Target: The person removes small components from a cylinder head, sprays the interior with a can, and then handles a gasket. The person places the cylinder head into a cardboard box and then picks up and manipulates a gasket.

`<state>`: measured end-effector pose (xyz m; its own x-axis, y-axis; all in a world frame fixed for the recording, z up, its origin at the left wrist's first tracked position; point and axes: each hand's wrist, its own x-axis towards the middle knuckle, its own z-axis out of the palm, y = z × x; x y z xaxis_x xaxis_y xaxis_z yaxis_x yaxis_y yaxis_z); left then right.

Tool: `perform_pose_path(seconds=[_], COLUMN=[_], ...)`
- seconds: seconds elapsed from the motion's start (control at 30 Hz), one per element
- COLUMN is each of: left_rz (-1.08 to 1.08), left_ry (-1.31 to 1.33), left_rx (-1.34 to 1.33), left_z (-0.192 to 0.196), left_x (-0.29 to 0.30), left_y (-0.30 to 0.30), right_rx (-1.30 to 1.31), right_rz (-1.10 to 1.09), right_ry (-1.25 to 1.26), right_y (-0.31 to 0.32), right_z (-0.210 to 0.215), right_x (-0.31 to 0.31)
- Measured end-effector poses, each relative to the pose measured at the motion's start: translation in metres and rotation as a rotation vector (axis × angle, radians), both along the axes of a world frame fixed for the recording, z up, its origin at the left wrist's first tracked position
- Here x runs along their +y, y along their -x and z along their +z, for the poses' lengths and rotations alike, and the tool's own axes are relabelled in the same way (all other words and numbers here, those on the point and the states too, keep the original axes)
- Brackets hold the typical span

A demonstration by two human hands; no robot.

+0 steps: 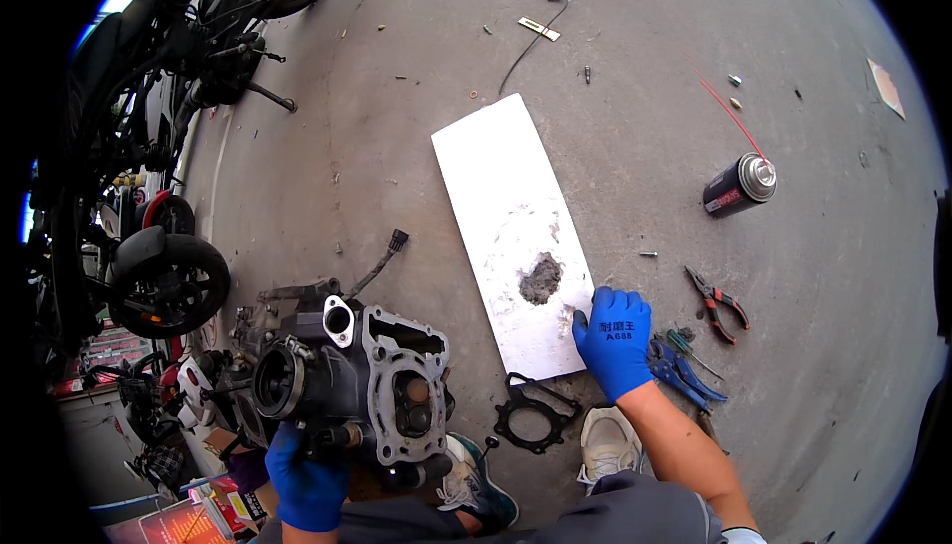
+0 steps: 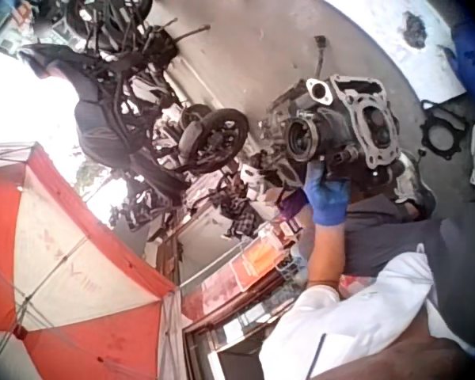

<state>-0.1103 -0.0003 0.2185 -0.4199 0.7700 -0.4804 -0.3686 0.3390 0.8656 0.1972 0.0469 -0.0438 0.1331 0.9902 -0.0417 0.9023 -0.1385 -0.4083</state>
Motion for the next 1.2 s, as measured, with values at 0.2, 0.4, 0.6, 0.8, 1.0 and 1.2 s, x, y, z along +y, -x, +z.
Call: perform_pose_path(seconds=[0.2, 0.4, 0.6, 0.8, 1.0, 1.2], left_rz=[-0.049, -0.125, 0.001, -0.043, 0.036, -0.035], left_ry=[-0.004, 0.005, -0.005, -0.067, -0.081, -0.068], left_rx=[-0.027, -0.105, -0.084, -0.127, -0.060, -0.102], left_z=[0.009, 0.026, 0.022, 0.018, 0.014, 0.000], left_x=[-0.005, -0.017, -0.024, -0.023, -0.038, -0.050], left_y=[0.009, 0.009, 0.021, 0.009, 0.017, 0.041], right_rx=[-0.047, -0.075, 0.013, 0.178, 0.469, 1.278], right_rz=[0.022, 0.051, 0.010, -0.079, -0.152, -0.464], right_ry=[-0.015, -0.012, -0.055, -0.194, -0.221, -0.305], right_y=[0.015, 0.032, 0.032, 0.013, 0.014, -0.036], right_z=[0.013, 0.011, 0.011, 0.006, 0.006, 0.043], right_x=[-0.004, -0.024, -0.024, -0.029, -0.021, 0.009])
